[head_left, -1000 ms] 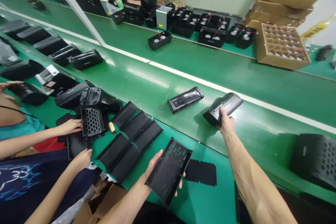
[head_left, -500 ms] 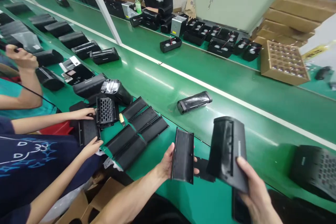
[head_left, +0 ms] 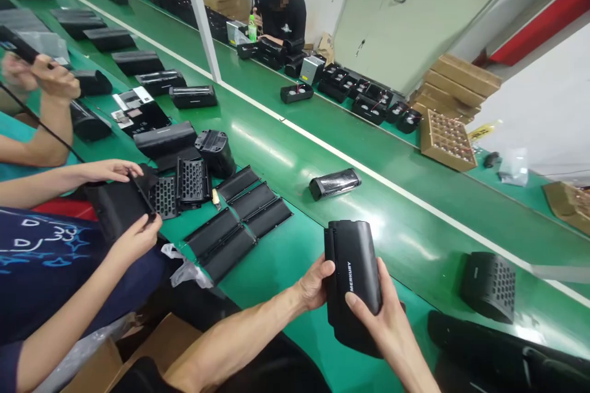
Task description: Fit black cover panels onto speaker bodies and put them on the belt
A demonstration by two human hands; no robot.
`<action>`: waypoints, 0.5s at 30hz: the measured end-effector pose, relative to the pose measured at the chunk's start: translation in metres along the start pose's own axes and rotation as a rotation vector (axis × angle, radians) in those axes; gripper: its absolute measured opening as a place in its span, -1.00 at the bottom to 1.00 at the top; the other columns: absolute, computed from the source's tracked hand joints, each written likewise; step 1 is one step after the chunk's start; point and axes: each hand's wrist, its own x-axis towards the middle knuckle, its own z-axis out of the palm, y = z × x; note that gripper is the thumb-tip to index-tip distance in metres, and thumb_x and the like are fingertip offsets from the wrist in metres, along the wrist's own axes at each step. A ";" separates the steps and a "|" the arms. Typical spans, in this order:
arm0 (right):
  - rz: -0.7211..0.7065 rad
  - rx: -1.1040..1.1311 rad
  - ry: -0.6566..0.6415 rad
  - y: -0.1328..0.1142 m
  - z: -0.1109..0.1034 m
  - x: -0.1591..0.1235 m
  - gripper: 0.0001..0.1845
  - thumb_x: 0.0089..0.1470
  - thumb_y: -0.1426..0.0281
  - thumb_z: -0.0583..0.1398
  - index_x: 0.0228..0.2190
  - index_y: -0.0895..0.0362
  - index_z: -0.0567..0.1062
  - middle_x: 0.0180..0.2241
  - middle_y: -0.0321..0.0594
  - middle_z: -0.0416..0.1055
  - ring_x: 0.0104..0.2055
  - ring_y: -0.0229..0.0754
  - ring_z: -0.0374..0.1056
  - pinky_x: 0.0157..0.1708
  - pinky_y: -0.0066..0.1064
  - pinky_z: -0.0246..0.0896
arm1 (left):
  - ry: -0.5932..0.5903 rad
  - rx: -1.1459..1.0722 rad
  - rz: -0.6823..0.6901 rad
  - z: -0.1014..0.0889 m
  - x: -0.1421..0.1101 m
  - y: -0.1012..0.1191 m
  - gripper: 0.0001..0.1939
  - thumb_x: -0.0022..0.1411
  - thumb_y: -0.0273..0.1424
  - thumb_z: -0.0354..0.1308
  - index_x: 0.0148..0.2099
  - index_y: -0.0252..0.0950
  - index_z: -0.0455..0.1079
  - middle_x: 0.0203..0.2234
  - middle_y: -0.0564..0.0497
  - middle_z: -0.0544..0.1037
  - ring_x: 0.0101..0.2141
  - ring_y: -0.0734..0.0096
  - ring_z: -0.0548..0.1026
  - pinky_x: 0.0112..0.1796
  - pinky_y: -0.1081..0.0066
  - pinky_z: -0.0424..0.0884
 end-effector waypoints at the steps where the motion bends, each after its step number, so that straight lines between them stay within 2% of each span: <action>1: -0.005 -0.015 -0.001 0.000 0.001 0.000 0.20 0.02 -0.14 0.30 0.49 -0.03 -0.07 0.32 0.04 0.24 0.26 0.31 0.31 0.17 0.08 0.31 | -0.001 0.015 0.017 0.003 -0.001 0.001 -0.32 0.01 0.07 0.46 0.13 -0.12 0.55 -0.06 -0.09 0.66 0.09 -0.19 0.54 0.08 0.03 0.40; 5: -0.025 -0.056 -0.009 0.001 0.004 -0.002 0.17 0.07 -0.13 0.27 0.49 -0.03 -0.09 0.27 0.03 0.28 0.22 0.30 0.35 0.13 0.08 0.34 | 0.038 0.064 0.043 0.009 -0.007 0.004 -0.43 0.04 0.06 0.44 0.05 -0.05 0.58 -0.16 0.02 0.67 0.06 -0.15 0.56 0.03 0.03 0.44; 10: -0.057 -0.103 -0.005 0.008 0.009 -0.003 0.15 0.11 -0.09 0.25 0.50 -0.03 -0.16 0.33 0.02 0.20 0.26 0.27 0.31 0.17 0.07 0.30 | 0.153 0.060 0.026 0.012 -0.010 -0.001 -0.42 -0.02 0.02 0.48 0.02 -0.08 0.57 -0.14 0.06 0.69 0.09 -0.15 0.56 0.04 0.02 0.45; 15: -0.062 -0.038 -0.126 0.017 -0.008 0.014 0.18 0.04 -0.02 0.34 0.49 -0.09 -0.12 0.36 -0.01 0.20 0.31 0.29 0.28 0.22 0.16 0.25 | 0.167 0.022 0.000 0.014 -0.006 -0.007 -0.41 -0.01 0.02 0.49 0.02 -0.13 0.57 -0.16 0.06 0.70 0.10 -0.14 0.54 0.11 0.04 0.41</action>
